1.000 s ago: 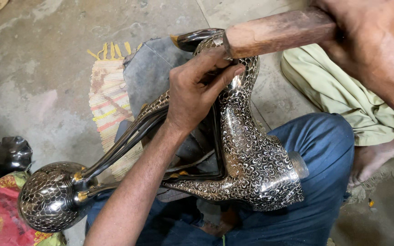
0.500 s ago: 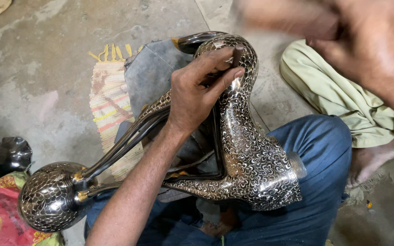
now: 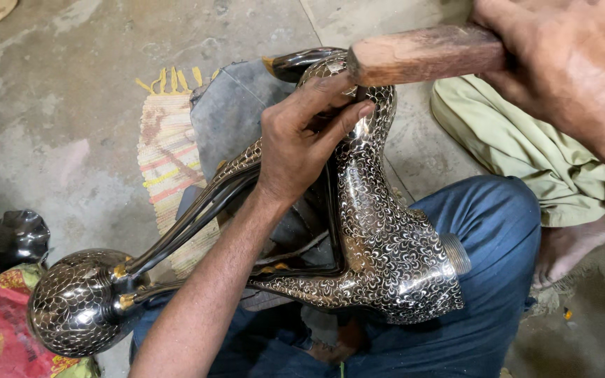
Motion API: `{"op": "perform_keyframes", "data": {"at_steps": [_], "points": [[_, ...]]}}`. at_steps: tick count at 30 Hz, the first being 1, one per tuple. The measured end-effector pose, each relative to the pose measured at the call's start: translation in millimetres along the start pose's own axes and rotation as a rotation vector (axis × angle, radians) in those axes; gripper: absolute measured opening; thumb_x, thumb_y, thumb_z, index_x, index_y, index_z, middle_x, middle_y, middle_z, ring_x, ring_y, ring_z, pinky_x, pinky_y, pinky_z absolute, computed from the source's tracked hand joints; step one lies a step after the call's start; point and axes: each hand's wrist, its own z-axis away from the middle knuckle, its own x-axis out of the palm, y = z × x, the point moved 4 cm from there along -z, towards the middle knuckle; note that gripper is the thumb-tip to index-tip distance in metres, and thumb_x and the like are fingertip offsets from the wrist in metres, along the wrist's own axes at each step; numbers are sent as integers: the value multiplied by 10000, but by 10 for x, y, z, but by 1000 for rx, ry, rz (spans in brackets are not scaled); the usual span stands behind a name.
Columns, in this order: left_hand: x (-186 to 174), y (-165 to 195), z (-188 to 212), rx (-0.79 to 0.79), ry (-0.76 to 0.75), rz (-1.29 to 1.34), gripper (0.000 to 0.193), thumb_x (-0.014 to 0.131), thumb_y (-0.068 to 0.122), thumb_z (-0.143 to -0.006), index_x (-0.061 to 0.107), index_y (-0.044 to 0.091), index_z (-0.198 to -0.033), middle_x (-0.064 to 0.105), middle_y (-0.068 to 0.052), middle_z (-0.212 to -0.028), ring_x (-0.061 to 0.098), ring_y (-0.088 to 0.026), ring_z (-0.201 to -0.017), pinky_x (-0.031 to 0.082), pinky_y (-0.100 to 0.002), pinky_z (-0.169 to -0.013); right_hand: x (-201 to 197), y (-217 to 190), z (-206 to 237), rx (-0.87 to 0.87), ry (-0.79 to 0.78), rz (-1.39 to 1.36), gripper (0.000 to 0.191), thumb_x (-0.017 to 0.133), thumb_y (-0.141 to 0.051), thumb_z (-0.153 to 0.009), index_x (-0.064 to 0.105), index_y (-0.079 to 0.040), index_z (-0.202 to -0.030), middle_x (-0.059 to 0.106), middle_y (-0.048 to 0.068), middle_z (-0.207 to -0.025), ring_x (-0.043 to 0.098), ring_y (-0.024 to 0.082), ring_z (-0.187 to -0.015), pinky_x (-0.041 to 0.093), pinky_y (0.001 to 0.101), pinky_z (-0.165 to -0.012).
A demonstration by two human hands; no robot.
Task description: The person uses a wooden mallet to repeatedly strike a metal chisel held against a silver-colored metal object shaped like a bird. The person holds the object steady with one hand while hammering the chisel with the other to create a textured pattern on the surface.
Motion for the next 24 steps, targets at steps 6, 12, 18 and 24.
{"op": "perform_keyframes", "data": {"at_steps": [6,12,18,24], "points": [[16,-21,21,32,12,10,365,822,214,-979,681,122,-1304,772,-80,-1190,785,-150,-1041,667,-294,-895,7,60,101,289,112,-401,325,703,-293,-1115,671,-18,-944,714,103,-870,707,214,-755,542,342,-663],[-11,42,13,4,-3,16,365,833,185,-968,691,105,-1294,772,-76,-1173,791,-144,-1008,659,-273,-867,-183,-300,21,-191,37,245,212,798,-148,-949,759,1,-1095,745,139,-872,724,265,-735,583,378,-646],[-46,94,-31,39,7,16,381,837,176,-977,681,96,-1315,764,-77,-1205,781,-145,-1039,680,-276,-914,11,-48,24,103,-51,-52,172,755,-152,-1047,731,17,-1024,725,185,-835,700,291,-661,564,405,-587],[-50,117,-8,-22,-2,21,382,842,174,-975,685,101,-1315,769,-70,-1173,788,-132,-989,673,-259,-860,-82,-176,100,113,47,-60,216,733,-243,-1028,720,-33,-1076,739,136,-871,721,244,-722,565,348,-646]]}}
